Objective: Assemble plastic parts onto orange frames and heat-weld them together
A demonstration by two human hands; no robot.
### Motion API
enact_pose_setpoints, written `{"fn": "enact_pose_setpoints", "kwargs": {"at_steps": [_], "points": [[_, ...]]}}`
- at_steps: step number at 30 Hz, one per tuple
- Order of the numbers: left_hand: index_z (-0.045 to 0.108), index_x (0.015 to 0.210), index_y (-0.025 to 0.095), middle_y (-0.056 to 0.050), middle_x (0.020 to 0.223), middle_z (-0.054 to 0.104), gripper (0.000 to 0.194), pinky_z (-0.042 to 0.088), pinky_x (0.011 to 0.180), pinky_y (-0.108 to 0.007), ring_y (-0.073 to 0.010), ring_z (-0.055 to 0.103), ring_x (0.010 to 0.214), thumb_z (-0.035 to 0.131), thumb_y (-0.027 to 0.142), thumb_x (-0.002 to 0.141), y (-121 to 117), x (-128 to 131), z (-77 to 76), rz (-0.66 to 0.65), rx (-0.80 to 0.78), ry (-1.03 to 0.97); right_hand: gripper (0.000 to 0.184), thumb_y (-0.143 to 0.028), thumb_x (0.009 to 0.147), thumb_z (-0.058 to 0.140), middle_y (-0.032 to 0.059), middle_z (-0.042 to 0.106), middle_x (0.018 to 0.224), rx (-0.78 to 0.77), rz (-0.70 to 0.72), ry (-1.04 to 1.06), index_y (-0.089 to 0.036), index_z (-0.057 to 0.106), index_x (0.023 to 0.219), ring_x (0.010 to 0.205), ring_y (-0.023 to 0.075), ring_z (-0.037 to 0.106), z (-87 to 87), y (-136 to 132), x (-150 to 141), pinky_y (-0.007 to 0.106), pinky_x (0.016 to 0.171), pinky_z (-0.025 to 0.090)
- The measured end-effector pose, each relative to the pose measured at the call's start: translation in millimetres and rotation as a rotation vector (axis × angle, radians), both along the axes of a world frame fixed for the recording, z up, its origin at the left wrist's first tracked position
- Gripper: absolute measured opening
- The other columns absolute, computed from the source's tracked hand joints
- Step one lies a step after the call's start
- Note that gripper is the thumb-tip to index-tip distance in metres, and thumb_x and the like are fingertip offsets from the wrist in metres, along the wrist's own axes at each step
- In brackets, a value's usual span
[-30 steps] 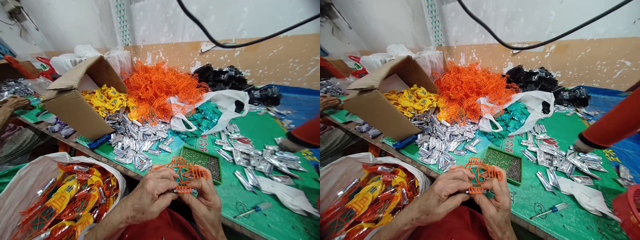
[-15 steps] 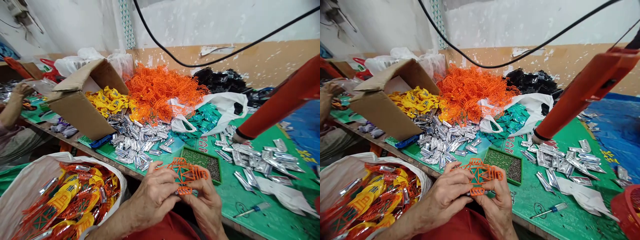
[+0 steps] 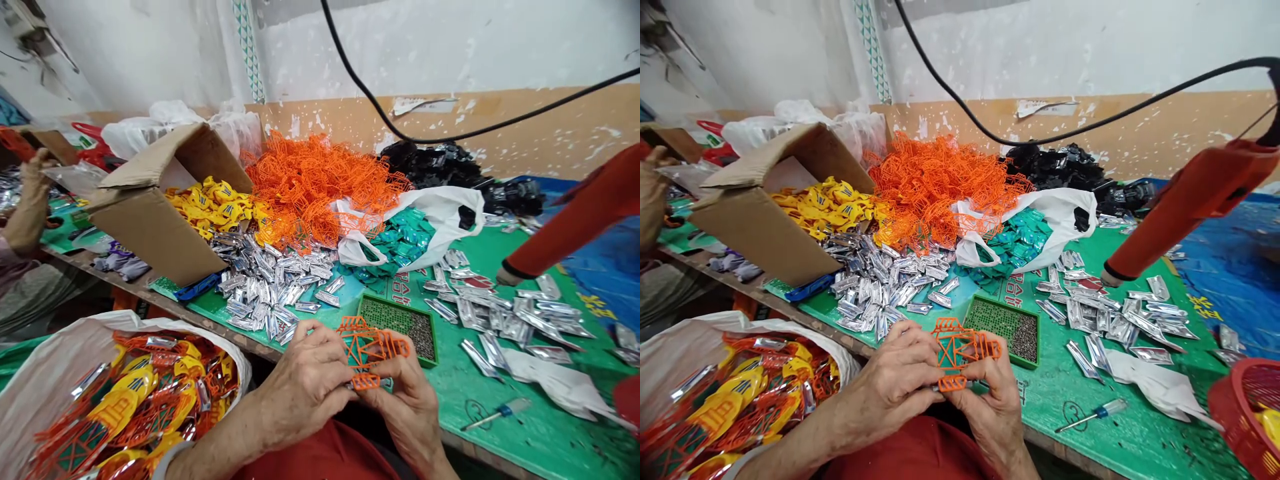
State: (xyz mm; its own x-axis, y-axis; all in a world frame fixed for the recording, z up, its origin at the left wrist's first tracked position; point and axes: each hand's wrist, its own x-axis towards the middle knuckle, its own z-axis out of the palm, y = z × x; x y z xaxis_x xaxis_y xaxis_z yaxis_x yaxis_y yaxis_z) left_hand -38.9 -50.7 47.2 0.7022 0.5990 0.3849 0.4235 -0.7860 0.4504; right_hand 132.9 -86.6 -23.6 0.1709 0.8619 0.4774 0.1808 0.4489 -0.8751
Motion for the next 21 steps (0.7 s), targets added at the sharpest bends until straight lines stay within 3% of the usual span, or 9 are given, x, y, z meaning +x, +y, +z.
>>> {"fn": "enact_pose_setpoints", "kwargs": {"at_steps": [3,7,11,18,21], "points": [[0.061,0.074,0.014,0.0,0.074,0.064,0.009,0.032,0.079,-0.035,-0.0159,0.054,0.078,0.062,0.016,0.083,1.4,2.4,1.4,0.028,-0.027,0.035,0.009,-0.025,0.071,0.077,0.005,0.061,0.091,-0.011,-0.025,0.016,-0.024,0.068,0.069,0.099,0.0241,0.057,2.0,0.2,-0.9,0.036,0.08,0.048],[0.065,0.087,0.018,-0.001,0.082,0.065,0.007,0.031,0.077,-0.034,-0.018,0.054,0.081,0.06,0.024,0.087,4.1,4.9,5.8,0.026,-0.075,0.089,0.009,-0.022,0.072,0.076,0.0042,0.06,0.096,-0.001,-0.033,0.033,-0.024,0.068,0.069,0.097,0.0214,0.058,8.5,1.9,-2.2,0.033,0.08,0.048],[0.067,0.085,0.02,0.0,0.079,0.065,0.011,0.029,0.08,-0.035,-0.018,0.055,0.081,0.057,0.023,0.089,4.9,3.3,9.0,-0.011,-0.077,0.122,0.012,-0.018,0.071,0.076,0.0028,0.057,0.102,-0.007,0.001,0.022,-0.023,0.065,0.068,0.099,0.0188,0.057,14.5,2.2,-2.4,0.028,0.08,0.047],[0.066,0.087,0.02,0.001,0.076,0.065,0.015,0.03,0.08,-0.034,-0.0151,0.055,0.076,0.053,0.018,0.091,6.5,-2.2,2.9,-0.046,-0.163,0.062,0.008,-0.028,0.079,0.07,0.0034,0.055,0.1,-0.27,0.287,-0.015,-0.022,0.068,0.076,0.099,0.0182,0.055,25.3,3.7,15.0,0.028,0.083,0.046],[0.064,0.085,0.018,-0.001,0.078,0.064,0.016,0.033,0.072,-0.031,-0.0161,0.053,0.076,0.049,0.016,0.092,7.3,1.1,-0.4,-0.036,-0.205,0.033,0.01,-0.03,0.081,0.067,0.0033,0.056,0.095,-0.283,0.274,-0.014,-0.021,0.067,0.077,0.095,0.0188,0.056,27.1,5.7,17.3,0.031,0.082,0.046]]}}
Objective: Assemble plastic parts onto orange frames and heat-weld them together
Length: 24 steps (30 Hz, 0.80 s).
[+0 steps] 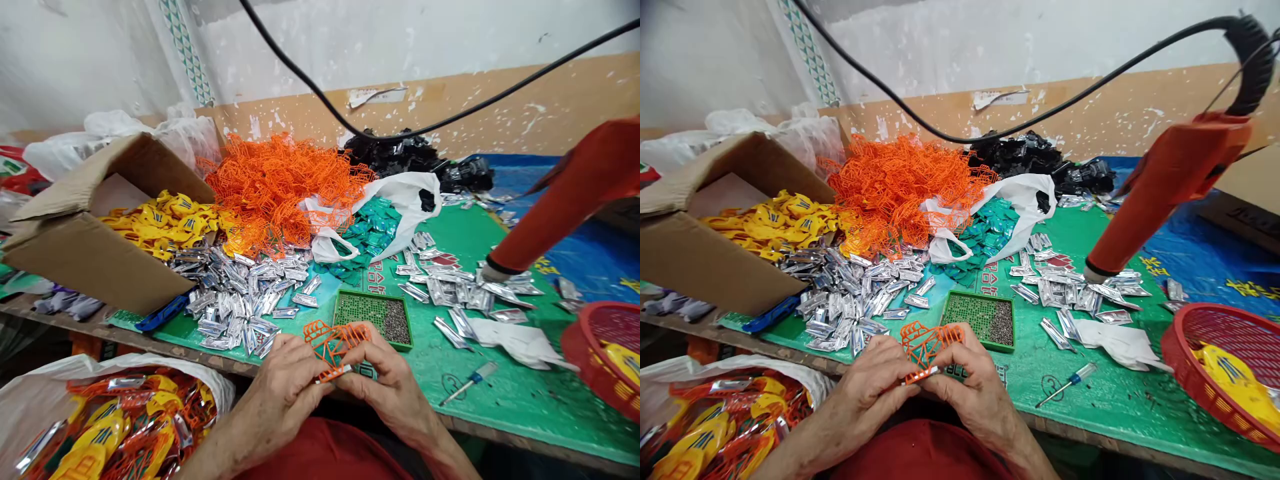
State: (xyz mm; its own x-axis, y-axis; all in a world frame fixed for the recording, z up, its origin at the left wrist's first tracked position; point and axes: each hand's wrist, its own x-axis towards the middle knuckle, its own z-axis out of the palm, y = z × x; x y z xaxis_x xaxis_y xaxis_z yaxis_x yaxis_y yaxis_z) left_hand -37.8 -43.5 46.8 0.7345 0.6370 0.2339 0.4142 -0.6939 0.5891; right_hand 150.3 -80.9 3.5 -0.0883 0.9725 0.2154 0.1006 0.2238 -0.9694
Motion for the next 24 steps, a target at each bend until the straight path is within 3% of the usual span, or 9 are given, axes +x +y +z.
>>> {"fn": "enact_pose_setpoints", "kwargs": {"at_steps": [9,19,22,24], "points": [[0.058,0.076,0.016,-0.002,0.074,0.059,0.023,0.039,0.069,-0.028,-0.0151,0.049,0.072,0.04,0.014,0.09,-3.3,9.1,0.8,0.04,-0.217,0.04,0.005,-0.026,0.083,0.066,0.0027,0.056,0.094,0.036,0.004,0.027,-0.023,0.07,0.082,0.096,0.0183,0.055,6.2,4.0,-6.7,0.031,0.084,0.045],[0.067,0.097,0.015,-0.003,0.083,0.061,0.025,0.042,0.077,-0.027,-0.0166,0.053,0.082,0.054,0.033,0.086,-2.6,6.2,-8.4,0.235,-0.833,-0.278,0.021,-0.024,0.075,0.071,0.0002,0.057,0.089,-0.062,-0.069,0.104,-0.023,0.067,0.095,0.075,0.0131,0.057,-5.5,12.8,-22.2,0.026,0.065,0.048],[0.068,0.102,0.016,0.0,0.076,0.059,0.029,0.039,0.064,-0.021,-0.011,0.048,0.067,0.06,0.037,0.083,-1.3,4.7,-16.4,0.293,-1.021,-0.38,0.034,-0.027,0.076,0.071,0.0024,0.059,0.098,-0.008,-0.208,0.023,-0.027,0.063,0.109,0.078,0.0153,0.06,-4.3,9.7,-9.7,0.031,0.067,0.052],[0.07,0.099,0.015,0.003,0.067,0.057,0.03,0.033,0.054,-0.019,-0.0078,0.04,0.055,0.062,0.037,0.081,-0.4,5.2,-19.7,0.331,-1.097,-0.418,0.041,-0.03,0.076,0.071,0.0035,0.061,0.1,0.1,-0.482,-0.032,-0.03,0.06,0.116,0.081,0.0177,0.062,3.6,10.2,17.7,0.037,0.073,0.052]]}}
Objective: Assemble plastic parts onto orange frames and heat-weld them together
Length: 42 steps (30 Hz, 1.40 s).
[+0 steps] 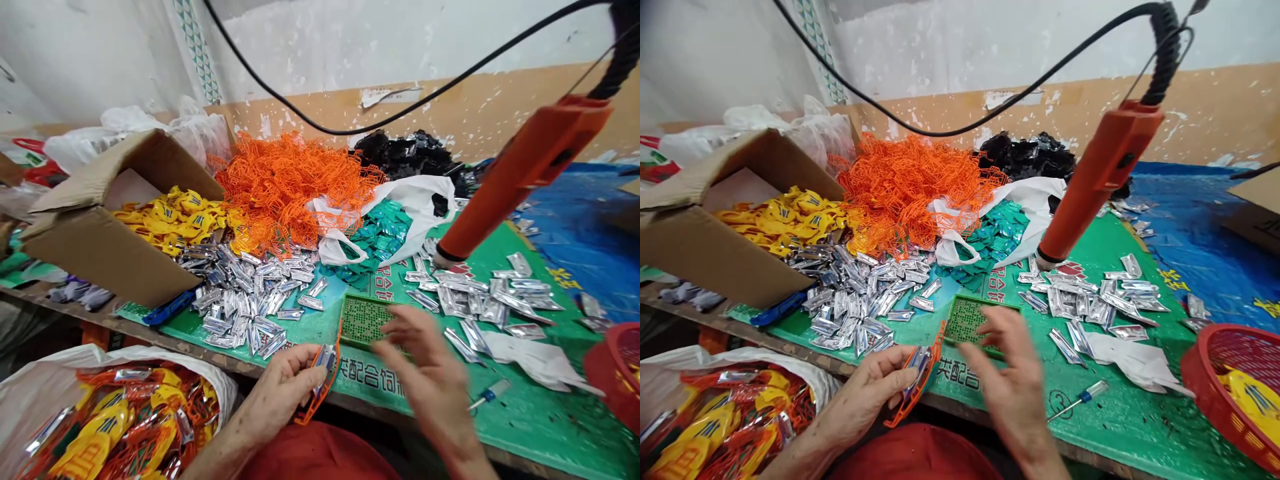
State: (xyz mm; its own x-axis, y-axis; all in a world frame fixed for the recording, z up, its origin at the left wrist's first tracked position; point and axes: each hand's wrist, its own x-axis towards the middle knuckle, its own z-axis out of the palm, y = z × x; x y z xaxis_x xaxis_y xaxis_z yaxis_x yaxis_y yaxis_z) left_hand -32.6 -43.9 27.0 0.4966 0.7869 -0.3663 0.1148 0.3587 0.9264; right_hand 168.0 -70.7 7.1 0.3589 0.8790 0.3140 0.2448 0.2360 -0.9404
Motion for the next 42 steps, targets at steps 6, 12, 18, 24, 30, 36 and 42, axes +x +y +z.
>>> {"fn": "enact_pose_setpoints", "kwargs": {"at_steps": [6,12,18,24,30,36,42], "points": [[0.072,0.096,0.015,0.0,0.072,0.066,0.029,0.041,0.063,-0.022,-0.0121,0.053,0.063,0.064,0.037,0.078,2.6,2.2,-1.6,0.042,-0.046,-0.079,0.068,-0.027,0.049,0.088,0.0111,0.063,0.116,0.507,-0.776,-0.128,-0.025,0.065,0.113,0.096,0.027,0.064,47.6,33.1,123.6,0.042,0.074,0.048],[0.071,0.099,0.014,-0.005,0.086,0.073,0.029,0.044,0.072,-0.024,-0.016,0.06,0.077,0.063,0.035,0.08,7.1,3.9,-11.3,0.034,-0.047,-0.131,0.051,-0.026,0.072,0.073,-0.001,0.059,0.123,0.454,-0.304,-0.075,-0.035,0.055,0.119,0.113,0.0194,0.054,87.4,79.3,154.4,0.032,0.088,0.042],[0.07,0.101,0.016,-0.004,0.086,0.074,0.028,0.046,0.08,-0.028,-0.0176,0.064,0.079,0.063,0.034,0.081,6.4,4.0,-6.7,0.051,-0.07,-0.132,0.029,-0.014,0.068,0.074,-0.0025,0.063,0.097,0.356,-0.171,0.2,-0.025,0.062,0.092,0.088,0.0125,0.056,98.8,104.4,139.5,0.027,0.081,0.042],[0.071,0.102,0.017,-0.005,0.086,0.074,0.03,0.047,0.082,-0.032,-0.0196,0.065,0.078,0.063,0.036,0.08,6.6,2.9,-2.9,0.043,-0.08,-0.13,0.025,-0.016,0.058,0.079,-0.0028,0.063,0.083,0.247,-0.023,0.217,-0.018,0.061,0.076,0.072,0.0095,0.055,99.9,109.8,103.0,0.028,0.067,0.043],[0.071,0.105,0.016,-0.004,0.081,0.073,0.038,0.049,0.076,-0.031,-0.0212,0.064,0.078,0.062,0.043,0.08,10.1,5.4,-9.0,0.031,-0.11,-0.063,0.027,-0.018,0.053,0.075,-0.0028,0.063,0.065,0.085,0.115,0.263,-0.019,0.062,0.077,0.059,0.0128,0.056,81.2,90.8,54.3,0.029,0.053,0.044],[0.07,0.11,0.021,0.0,0.084,0.073,0.036,0.045,0.069,-0.025,-0.0182,0.062,0.075,0.06,0.043,0.083,11.4,6.6,-7.7,0.009,-0.126,-0.047,0.036,-0.016,0.058,0.072,-0.004,0.061,0.062,0.058,0.074,0.375,-0.018,0.061,0.092,0.053,0.0144,0.057,54.3,76.9,35.9,0.031,0.052,0.047],[0.069,0.11,0.023,0.003,0.079,0.071,0.031,0.039,0.064,-0.02,-0.0133,0.057,0.07,0.057,0.038,0.086,12.8,7.4,-15.1,0.029,-0.114,-0.027,0.029,-0.017,0.062,0.072,-0.004,0.061,0.063,0.096,0.066,0.363,-0.018,0.061,0.089,0.053,0.0128,0.056,37.9,74.3,34.0,0.03,0.054,0.046]]}}
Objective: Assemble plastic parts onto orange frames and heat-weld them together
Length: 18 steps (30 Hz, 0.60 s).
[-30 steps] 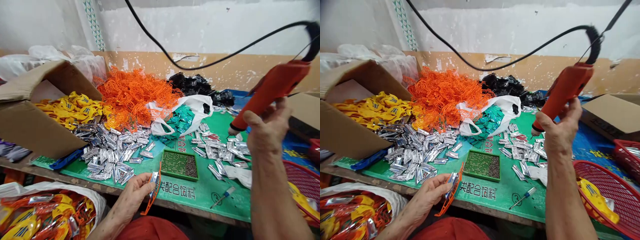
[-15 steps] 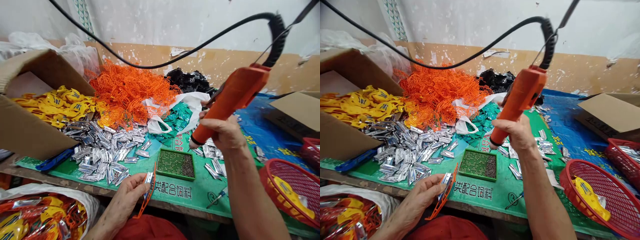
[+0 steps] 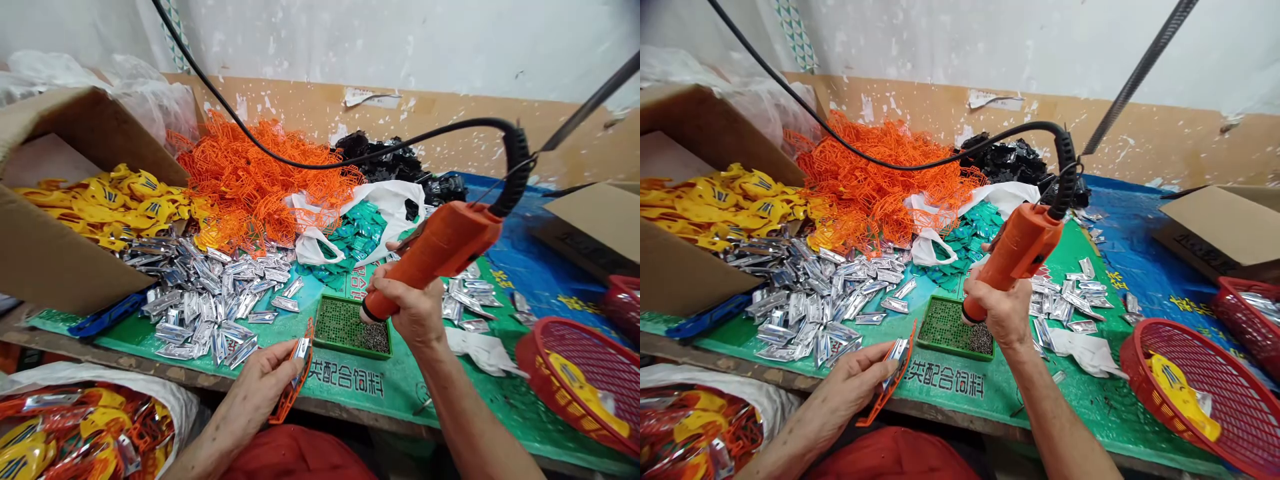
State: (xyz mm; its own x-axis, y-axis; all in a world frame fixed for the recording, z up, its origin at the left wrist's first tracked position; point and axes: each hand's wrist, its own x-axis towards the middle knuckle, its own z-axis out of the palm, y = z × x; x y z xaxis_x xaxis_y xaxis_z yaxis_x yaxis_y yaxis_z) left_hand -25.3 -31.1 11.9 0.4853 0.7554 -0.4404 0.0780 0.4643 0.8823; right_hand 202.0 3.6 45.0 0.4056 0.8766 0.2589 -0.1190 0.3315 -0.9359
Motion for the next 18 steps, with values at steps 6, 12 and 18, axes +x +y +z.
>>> {"fn": "enact_pose_setpoints", "kwargs": {"at_steps": [6,12,18], "points": [[0.071,0.107,0.018,-0.002,0.085,0.071,0.033,0.042,0.068,-0.023,-0.0167,0.058,0.076,0.06,0.038,0.082,-0.2,1.3,-1.8,0.037,0.031,0.001,0.016,-0.02,0.059,0.074,-0.0011,0.06,0.066,-0.033,-0.055,0.001,-0.016,0.062,0.069,0.057,0.0135,0.055,-7.8,2.0,-2.1,0.032,0.057,0.046],[0.072,0.103,0.016,-0.003,0.073,0.069,0.037,0.043,0.066,-0.026,-0.0173,0.058,0.068,0.063,0.041,0.078,-2.7,1.2,-3.7,0.054,-0.005,-0.007,0.018,-0.02,0.056,0.074,-0.0011,0.059,0.066,-0.045,-0.07,0.008,-0.017,0.06,0.068,0.058,0.0139,0.055,-8.0,3.3,-5.2,0.031,0.056,0.045],[0.072,0.101,0.015,-0.002,0.068,0.066,0.036,0.042,0.061,-0.025,-0.014,0.054,0.059,0.065,0.038,0.075,-1.8,4.7,-7.7,0.084,-0.047,-0.065,0.015,-0.018,0.057,0.073,-0.0008,0.06,0.066,-0.033,-0.076,-0.003,-0.017,0.061,0.065,0.059,0.0133,0.055,-11.3,4.1,-4.6,0.03,0.056,0.045]]}}
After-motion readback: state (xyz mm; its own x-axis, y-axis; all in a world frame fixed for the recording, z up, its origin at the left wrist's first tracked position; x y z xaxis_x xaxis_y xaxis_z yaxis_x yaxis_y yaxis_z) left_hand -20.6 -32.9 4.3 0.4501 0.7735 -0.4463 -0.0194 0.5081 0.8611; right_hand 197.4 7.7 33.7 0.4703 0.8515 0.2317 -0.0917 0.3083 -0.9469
